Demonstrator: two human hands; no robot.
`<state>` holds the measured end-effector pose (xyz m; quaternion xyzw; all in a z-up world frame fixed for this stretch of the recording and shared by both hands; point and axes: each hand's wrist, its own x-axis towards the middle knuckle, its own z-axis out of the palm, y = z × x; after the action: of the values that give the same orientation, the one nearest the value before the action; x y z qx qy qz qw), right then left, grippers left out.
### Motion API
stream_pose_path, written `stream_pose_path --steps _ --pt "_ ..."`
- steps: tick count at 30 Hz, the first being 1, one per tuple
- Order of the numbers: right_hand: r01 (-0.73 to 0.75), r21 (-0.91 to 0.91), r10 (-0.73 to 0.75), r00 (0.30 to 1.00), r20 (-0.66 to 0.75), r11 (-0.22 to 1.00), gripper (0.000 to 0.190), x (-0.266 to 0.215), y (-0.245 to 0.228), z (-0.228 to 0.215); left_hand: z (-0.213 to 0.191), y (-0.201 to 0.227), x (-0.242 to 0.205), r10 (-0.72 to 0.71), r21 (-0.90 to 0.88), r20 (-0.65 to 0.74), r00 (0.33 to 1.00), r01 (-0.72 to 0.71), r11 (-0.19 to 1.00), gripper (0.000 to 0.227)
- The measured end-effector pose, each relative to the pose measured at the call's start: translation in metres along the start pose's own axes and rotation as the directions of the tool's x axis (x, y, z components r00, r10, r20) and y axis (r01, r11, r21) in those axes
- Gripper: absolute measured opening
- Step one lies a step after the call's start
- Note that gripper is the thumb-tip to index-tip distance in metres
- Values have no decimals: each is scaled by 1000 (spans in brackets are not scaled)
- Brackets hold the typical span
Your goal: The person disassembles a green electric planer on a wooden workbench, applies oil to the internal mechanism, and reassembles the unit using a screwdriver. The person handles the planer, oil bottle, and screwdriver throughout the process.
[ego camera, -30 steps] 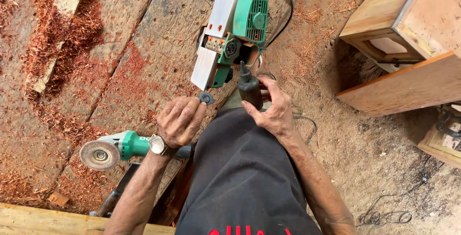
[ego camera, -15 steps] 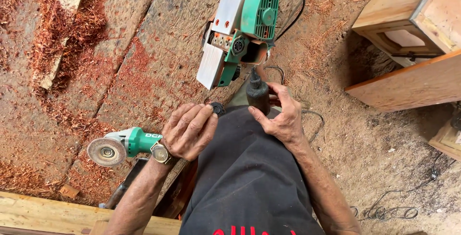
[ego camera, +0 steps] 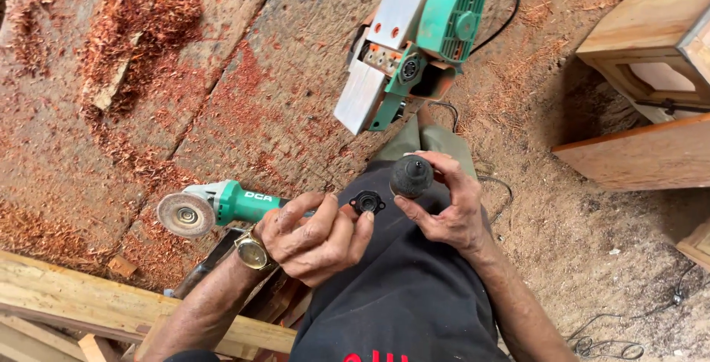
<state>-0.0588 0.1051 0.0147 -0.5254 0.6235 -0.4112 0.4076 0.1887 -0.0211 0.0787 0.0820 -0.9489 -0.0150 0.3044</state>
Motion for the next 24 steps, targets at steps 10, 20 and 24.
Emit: stream_pose_path --steps 10,20,24 --pt "125 17 -126 971 202 992 63 36 15 33 -6 4 -21 -90 -13 -26 996 90 996 18" --pt "178 -152 -111 922 370 972 69 53 64 93 -19 12 -52 -203 76 4 979 202 976 21" --pt "310 -193 -234 912 336 931 73 57 72 100 -15 15 -64 -224 60 -63 973 228 972 20"
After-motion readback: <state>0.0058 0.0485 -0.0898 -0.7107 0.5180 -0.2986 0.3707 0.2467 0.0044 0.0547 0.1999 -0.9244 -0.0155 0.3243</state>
